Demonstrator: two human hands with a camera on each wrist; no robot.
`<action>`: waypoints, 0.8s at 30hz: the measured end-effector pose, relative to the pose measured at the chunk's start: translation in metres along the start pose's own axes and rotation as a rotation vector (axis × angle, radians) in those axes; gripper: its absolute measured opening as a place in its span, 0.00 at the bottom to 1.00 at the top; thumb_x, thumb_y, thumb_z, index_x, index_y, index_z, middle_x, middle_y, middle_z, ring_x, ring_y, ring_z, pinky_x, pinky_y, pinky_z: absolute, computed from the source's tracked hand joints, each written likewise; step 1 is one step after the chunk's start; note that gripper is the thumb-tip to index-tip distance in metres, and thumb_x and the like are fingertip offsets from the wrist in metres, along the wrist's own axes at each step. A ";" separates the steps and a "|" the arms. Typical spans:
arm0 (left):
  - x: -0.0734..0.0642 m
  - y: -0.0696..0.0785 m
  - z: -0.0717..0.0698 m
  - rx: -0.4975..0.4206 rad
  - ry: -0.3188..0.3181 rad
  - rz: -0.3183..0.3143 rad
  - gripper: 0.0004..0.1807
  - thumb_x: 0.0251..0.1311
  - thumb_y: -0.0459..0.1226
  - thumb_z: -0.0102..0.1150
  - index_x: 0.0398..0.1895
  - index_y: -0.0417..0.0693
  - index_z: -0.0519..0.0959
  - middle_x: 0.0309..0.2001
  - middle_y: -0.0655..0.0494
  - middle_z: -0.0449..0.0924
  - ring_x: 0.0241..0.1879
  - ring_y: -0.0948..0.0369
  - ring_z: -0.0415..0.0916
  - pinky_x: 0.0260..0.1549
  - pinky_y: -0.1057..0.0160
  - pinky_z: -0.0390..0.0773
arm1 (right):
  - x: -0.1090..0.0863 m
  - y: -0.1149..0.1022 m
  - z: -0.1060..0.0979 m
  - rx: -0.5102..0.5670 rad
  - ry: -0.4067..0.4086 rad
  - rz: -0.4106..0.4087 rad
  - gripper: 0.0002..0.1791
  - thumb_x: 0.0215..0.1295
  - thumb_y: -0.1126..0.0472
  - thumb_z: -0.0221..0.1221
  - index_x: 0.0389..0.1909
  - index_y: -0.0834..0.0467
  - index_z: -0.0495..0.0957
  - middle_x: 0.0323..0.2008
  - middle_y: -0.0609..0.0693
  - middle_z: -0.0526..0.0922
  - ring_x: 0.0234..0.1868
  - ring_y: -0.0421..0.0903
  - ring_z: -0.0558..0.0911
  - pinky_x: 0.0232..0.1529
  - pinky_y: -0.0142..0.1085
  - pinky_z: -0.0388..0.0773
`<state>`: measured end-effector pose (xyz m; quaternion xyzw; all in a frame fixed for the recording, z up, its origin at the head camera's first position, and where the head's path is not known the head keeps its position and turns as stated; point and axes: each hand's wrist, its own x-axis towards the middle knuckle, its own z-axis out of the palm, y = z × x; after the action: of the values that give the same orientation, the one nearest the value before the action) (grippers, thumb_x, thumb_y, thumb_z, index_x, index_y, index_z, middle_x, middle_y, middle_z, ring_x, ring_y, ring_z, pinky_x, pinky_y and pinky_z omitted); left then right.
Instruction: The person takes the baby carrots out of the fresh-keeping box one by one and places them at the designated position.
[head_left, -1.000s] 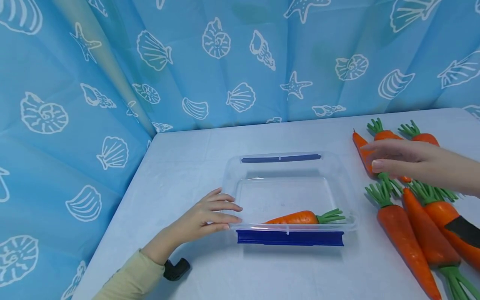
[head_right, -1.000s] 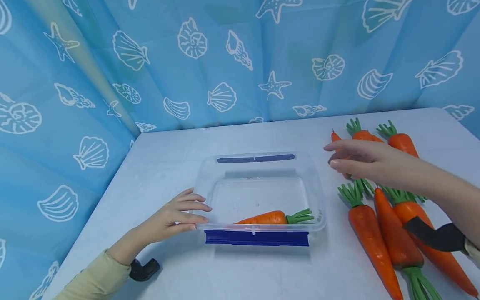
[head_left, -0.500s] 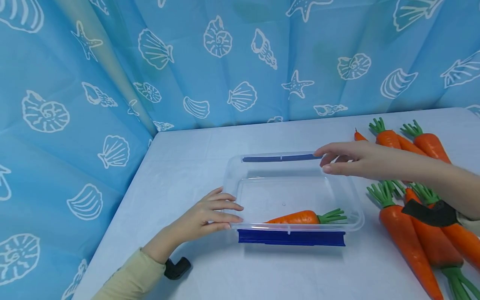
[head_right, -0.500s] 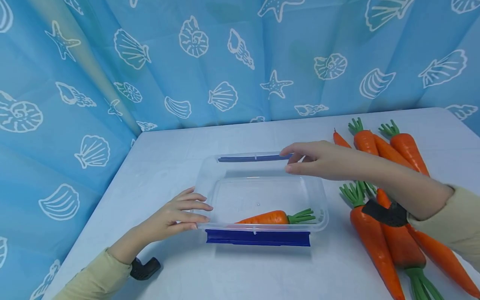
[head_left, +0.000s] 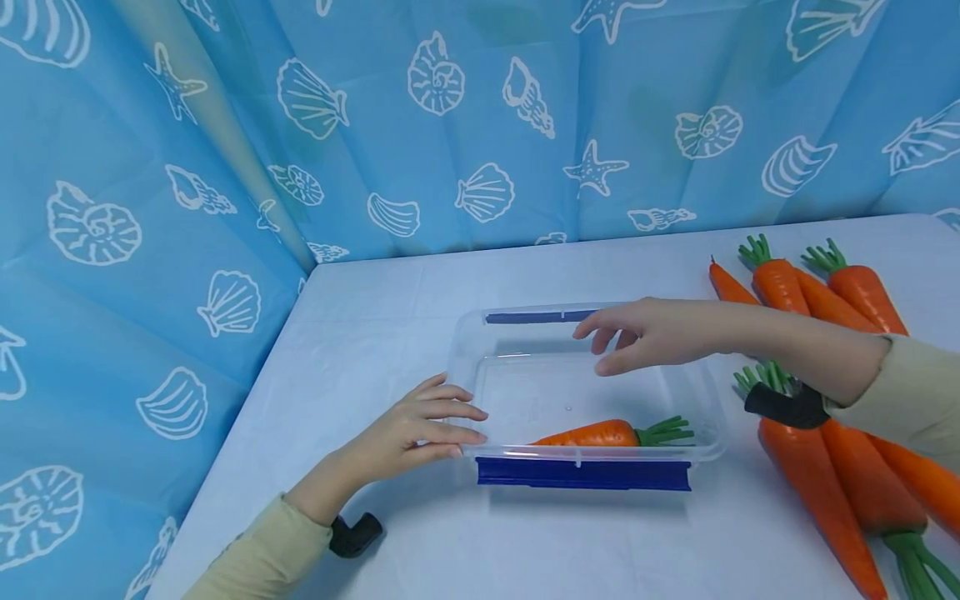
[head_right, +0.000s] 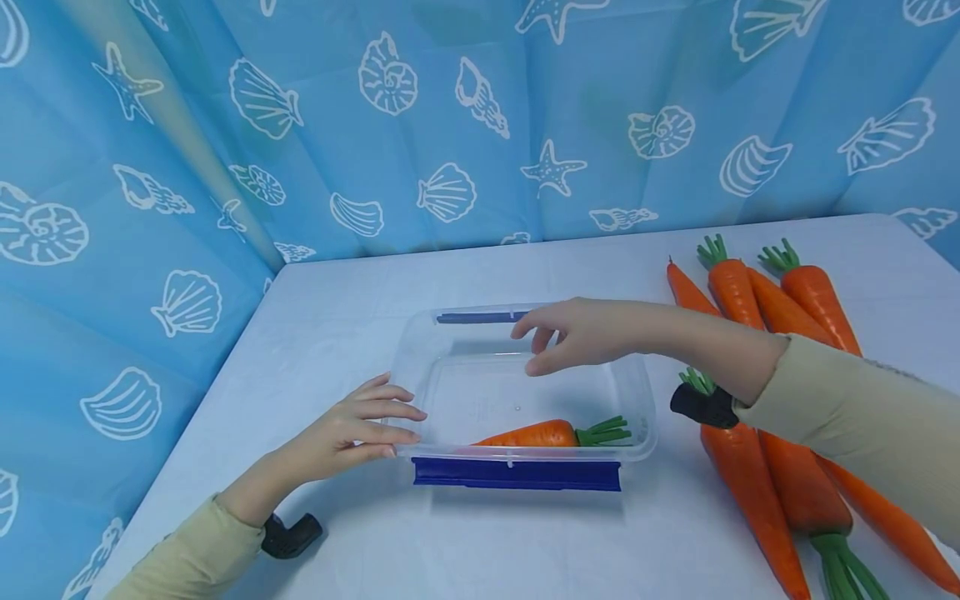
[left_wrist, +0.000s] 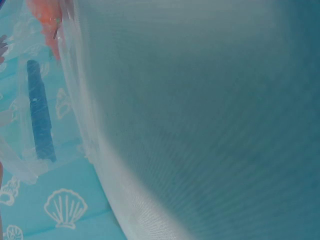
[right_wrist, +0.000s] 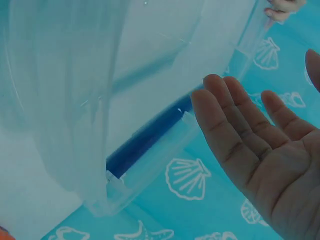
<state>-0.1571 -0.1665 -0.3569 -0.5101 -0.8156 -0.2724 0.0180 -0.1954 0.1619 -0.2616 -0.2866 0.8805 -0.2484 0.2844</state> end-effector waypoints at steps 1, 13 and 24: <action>0.000 0.000 0.000 0.003 0.000 0.001 0.11 0.60 0.41 0.56 0.42 0.49 0.83 0.49 0.52 0.80 0.56 0.51 0.68 0.64 0.43 0.52 | 0.002 -0.001 0.000 0.002 -0.019 0.000 0.31 0.59 0.47 0.58 0.61 0.56 0.65 0.51 0.54 0.75 0.51 0.52 0.76 0.45 0.45 0.78; 0.000 0.000 0.001 -0.014 0.003 -0.010 0.13 0.49 0.31 0.63 0.41 0.48 0.84 0.48 0.51 0.80 0.55 0.51 0.69 0.63 0.41 0.53 | 0.025 -0.012 0.008 -0.078 -0.254 0.050 0.32 0.55 0.55 0.63 0.61 0.54 0.66 0.53 0.54 0.74 0.49 0.47 0.75 0.47 0.44 0.78; 0.000 -0.001 0.001 -0.004 0.003 -0.007 0.13 0.49 0.31 0.64 0.41 0.48 0.84 0.48 0.52 0.80 0.55 0.52 0.69 0.63 0.42 0.53 | 0.049 -0.020 0.020 -0.228 -0.473 0.074 0.26 0.52 0.63 0.65 0.54 0.52 0.72 0.46 0.49 0.77 0.48 0.46 0.73 0.50 0.46 0.76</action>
<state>-0.1576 -0.1661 -0.3586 -0.5071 -0.8167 -0.2748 0.0171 -0.2089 0.1105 -0.2813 -0.3344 0.8218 -0.0631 0.4571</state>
